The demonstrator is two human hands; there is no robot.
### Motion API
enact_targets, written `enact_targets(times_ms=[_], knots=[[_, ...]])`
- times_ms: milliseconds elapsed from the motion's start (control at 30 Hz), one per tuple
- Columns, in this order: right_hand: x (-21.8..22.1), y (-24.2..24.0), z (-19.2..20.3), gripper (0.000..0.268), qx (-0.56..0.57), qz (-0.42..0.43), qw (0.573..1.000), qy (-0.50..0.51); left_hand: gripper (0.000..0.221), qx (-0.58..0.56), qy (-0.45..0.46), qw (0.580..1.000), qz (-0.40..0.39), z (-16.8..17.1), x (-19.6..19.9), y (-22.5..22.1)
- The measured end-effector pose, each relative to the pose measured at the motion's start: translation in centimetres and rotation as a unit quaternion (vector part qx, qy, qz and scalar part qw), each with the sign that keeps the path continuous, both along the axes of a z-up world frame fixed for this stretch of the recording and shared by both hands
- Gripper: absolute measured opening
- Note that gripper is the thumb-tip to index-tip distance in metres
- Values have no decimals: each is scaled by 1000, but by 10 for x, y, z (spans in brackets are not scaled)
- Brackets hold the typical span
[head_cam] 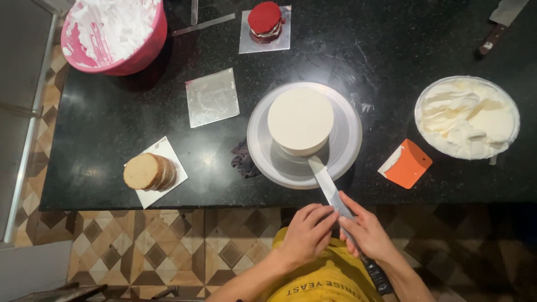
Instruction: The person smooths white frosting on a cake set on a turntable, using a spatula to add frosting and a scraper to even the sides. They then lift the frosted cake aside on a board, place a plain sponge cake layer onto the turntable, and scoop more frosting from a bowl onto it.
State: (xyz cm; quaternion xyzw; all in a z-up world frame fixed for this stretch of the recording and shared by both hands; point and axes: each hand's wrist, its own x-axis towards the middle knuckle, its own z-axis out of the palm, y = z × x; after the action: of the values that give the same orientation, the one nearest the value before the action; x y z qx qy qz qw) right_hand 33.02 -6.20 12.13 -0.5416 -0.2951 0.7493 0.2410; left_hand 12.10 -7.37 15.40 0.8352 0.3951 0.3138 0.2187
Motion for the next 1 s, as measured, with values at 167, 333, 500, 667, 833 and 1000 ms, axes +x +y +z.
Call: enact_targets(times_ms=[167, 333, 500, 667, 833, 1000], knots=[[-6, 6, 0, 70, -4, -1, 1000, -3, 55, -8, 1, 1000, 1, -2, -7, 6], [-7, 8, 4, 70, -9, -13, 1000, -8, 55, -8, 0, 1000, -5, -4, -10, 8], [-8, 10, 11, 70, -15, -4, 1000, -19, 56, -18, 3, 1000, -9, -1, -10, 9], [-2, 0, 3, 69, -23, -4, 999, -22, 54, -22, -3, 1000, -10, -14, -16, 3], [82, -27, -60, 60, 26, -149, 978, -143, 35, -505, -392, 721, 267, -142, -49, 13], [155, 15, -103, 65, 372, -103, 752, -535, 28, -468, -514, 641, 327, -121, -91, 76]])
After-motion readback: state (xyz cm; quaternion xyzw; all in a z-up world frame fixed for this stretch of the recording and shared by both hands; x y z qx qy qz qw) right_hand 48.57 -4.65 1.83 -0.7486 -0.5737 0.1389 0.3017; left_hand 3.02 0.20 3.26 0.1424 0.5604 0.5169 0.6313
